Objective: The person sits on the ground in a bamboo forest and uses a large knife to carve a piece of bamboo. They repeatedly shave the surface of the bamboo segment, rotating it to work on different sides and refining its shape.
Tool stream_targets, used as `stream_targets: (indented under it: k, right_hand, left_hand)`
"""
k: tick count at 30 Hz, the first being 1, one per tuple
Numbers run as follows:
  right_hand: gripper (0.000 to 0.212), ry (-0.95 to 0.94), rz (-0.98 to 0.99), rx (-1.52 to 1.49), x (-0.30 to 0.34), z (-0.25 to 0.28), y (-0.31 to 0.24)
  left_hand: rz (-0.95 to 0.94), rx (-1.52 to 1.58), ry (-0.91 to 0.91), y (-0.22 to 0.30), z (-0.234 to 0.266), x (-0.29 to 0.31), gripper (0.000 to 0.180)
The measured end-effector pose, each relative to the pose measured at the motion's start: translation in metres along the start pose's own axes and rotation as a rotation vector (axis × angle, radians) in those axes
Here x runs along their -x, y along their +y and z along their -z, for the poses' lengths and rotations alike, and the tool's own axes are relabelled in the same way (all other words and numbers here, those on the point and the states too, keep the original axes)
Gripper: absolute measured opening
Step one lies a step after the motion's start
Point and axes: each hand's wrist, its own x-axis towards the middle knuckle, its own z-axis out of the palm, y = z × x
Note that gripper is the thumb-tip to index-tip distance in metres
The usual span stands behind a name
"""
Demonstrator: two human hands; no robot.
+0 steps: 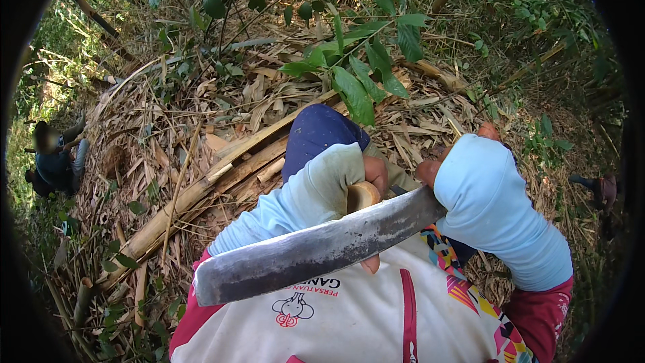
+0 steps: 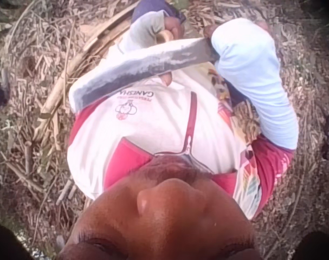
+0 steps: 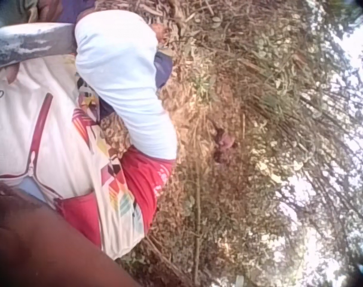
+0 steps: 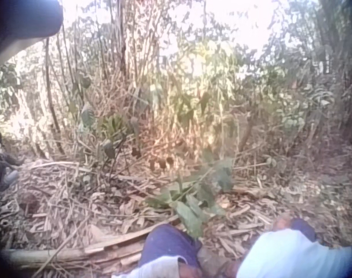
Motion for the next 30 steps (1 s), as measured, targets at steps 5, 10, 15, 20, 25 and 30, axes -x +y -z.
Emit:
stream_targets:
  k: [5, 10, 15, 20, 25, 30]
  right_hand:
    - [0.009, 0.034, 0.003, -0.042, 0.002, -0.002, 0.0]
    - [0.017, 0.036, -0.088, -0.072, 0.001, 0.0, 0.004]
    - [0.02, 0.248, -0.586, -0.113, -0.002, -0.011, 0.047]
    - [0.017, 0.408, -0.71, -0.283, 0.025, -0.034, 0.083]
    - [0.023, 0.442, -0.57, -0.327, 0.029, -0.03, 0.056]
    - [0.036, 0.346, -0.32, -0.337, 0.034, -0.02, 0.024]
  left_hand:
    - [-0.053, 0.016, -0.001, -0.004, 0.0, 0.002, 0.052]
    - [-0.085, 0.129, 0.034, -0.018, -0.001, -0.001, 0.05]
    - [-0.214, -0.082, -0.141, -0.014, 0.002, 0.004, 0.052]
    - [-0.121, -0.037, -0.005, -0.022, 0.006, 0.006, 0.057]
    - [-0.026, 0.037, 0.147, -0.021, -0.001, 0.004, 0.055]
    - [-0.078, -0.074, 0.098, -0.012, -0.004, -0.006, 0.05]
